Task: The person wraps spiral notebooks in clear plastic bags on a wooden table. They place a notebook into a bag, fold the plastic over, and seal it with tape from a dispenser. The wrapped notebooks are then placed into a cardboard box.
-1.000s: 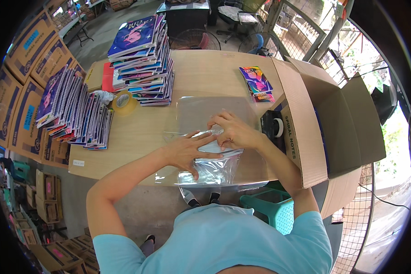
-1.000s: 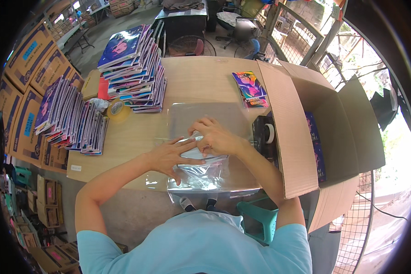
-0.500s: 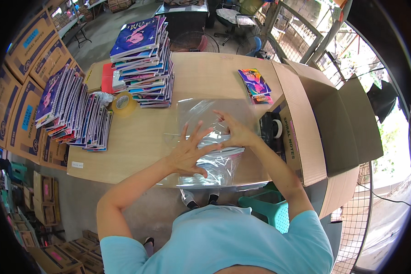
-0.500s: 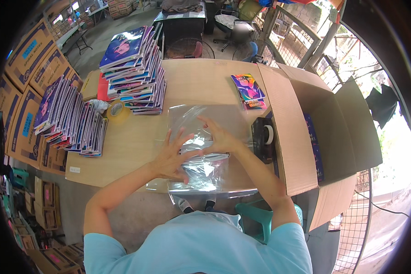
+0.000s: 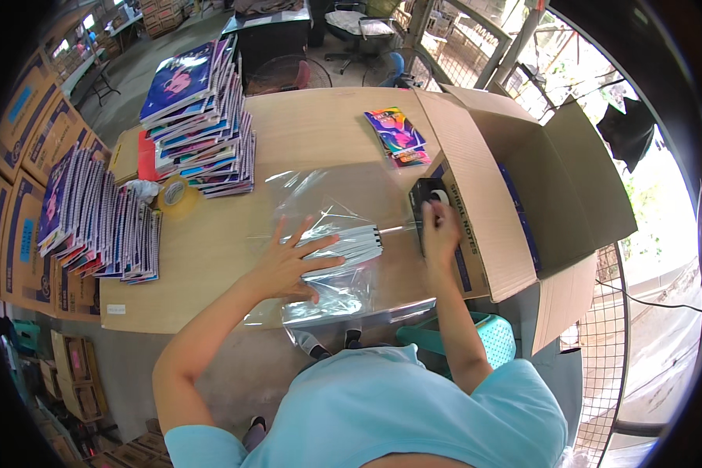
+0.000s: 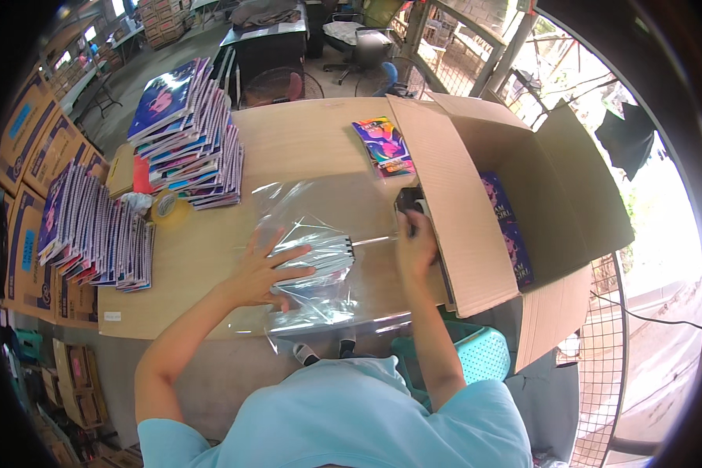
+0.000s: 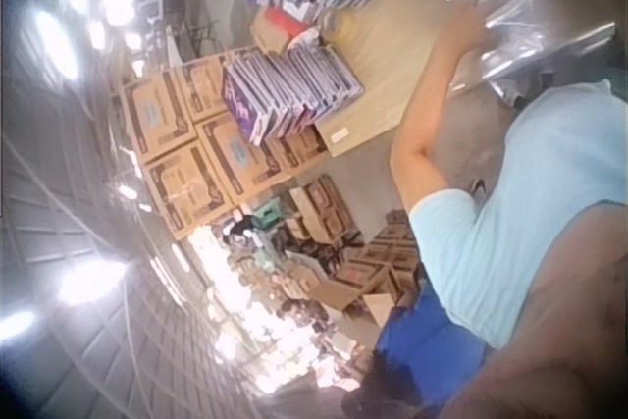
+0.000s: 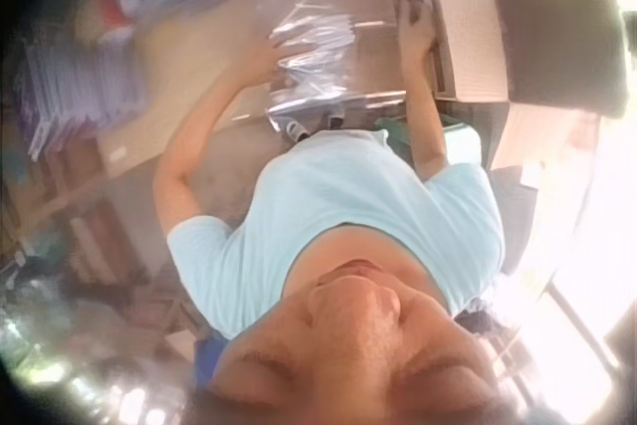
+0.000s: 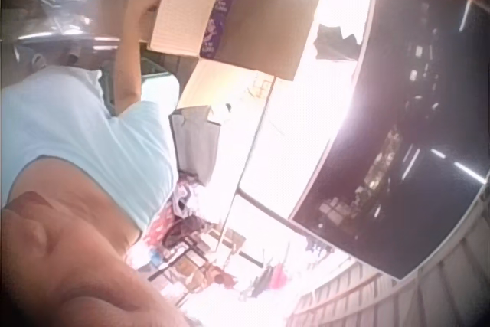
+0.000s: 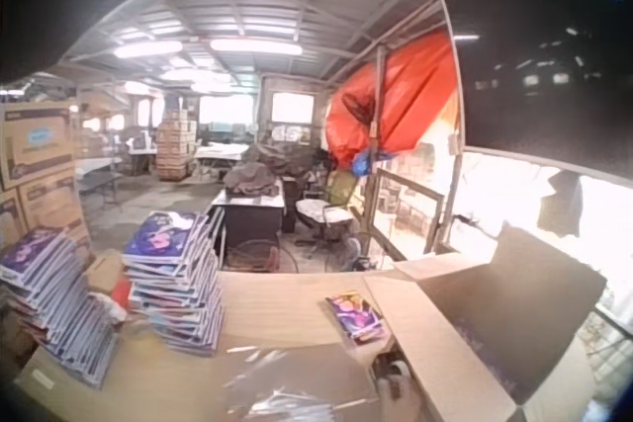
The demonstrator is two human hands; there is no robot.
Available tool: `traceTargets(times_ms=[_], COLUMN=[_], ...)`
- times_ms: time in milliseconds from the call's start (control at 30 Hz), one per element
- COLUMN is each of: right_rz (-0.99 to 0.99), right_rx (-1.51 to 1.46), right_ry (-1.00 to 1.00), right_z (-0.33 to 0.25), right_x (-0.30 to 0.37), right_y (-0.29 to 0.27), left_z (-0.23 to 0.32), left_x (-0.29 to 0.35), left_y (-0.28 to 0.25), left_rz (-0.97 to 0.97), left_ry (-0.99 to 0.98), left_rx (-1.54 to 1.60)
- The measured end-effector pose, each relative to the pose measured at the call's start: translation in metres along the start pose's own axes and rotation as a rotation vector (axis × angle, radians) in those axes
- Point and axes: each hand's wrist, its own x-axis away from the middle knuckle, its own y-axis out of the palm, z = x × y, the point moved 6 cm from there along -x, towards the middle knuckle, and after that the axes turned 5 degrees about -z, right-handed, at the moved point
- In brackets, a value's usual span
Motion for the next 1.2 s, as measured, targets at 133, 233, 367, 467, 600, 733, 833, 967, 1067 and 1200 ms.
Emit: traceTargets(times_ms=[133, 233, 367, 467, 600, 733, 833, 967, 1067, 1200], right_rz=[-0.138, -0.284, -0.246, -0.238, 0.032, 0.001, 0.177, -0.227, -0.874, -1.180], right_rx=[0.548, 0.227, 0.038, -0.077, 0.263, -0.324, -1.475, -1.471, -0.674, -0.020], right_ry=[0.209, 0.517, 0.755, 0.869, 0.360, 0.716, 1.316, 0.621, 0.100, -0.168], right_z=[0.184, 0.225, 0.232, 0.250, 0.231, 0.237, 0.279, 0.081, -0.048, -0.123], right_x=[0.003, -0.005, -0.002, 0.001, 0.025, 0.090, 0.165, 0.086, 0.033, 0.030], right_y=[-0.036, -0.027, -0.008, -0.022, -0.034, -0.034, 0.013, 0.003, 0.030, 0.093], left_z=[0.001, 0.001, -0.001, 0.001, -0.002, 0.001, -0.002, -0.003, -0.002, -0.001], left_x=[-0.010, -0.009, -0.006, -0.012, -0.011, -0.002, -0.014, -0.007, -0.008, -0.011], left_y=[0.000, -0.002, 0.002, 0.000, 0.001, -0.003, -0.009, -0.006, -0.009, -0.009], left_rz=[0.012, 0.011, 0.004, 0.024, 0.031, -0.006, -0.024, -0.026, -0.036, -0.041], left_ry=[0.036, 0.032, 0.011, 0.050, 0.037, 0.001, 0.057, 0.045, 0.046, 0.051], left_rx=[-0.016, -0.043, -0.041, -0.064, -0.078, -0.013, -0.015, 0.077, 0.074, 0.061])
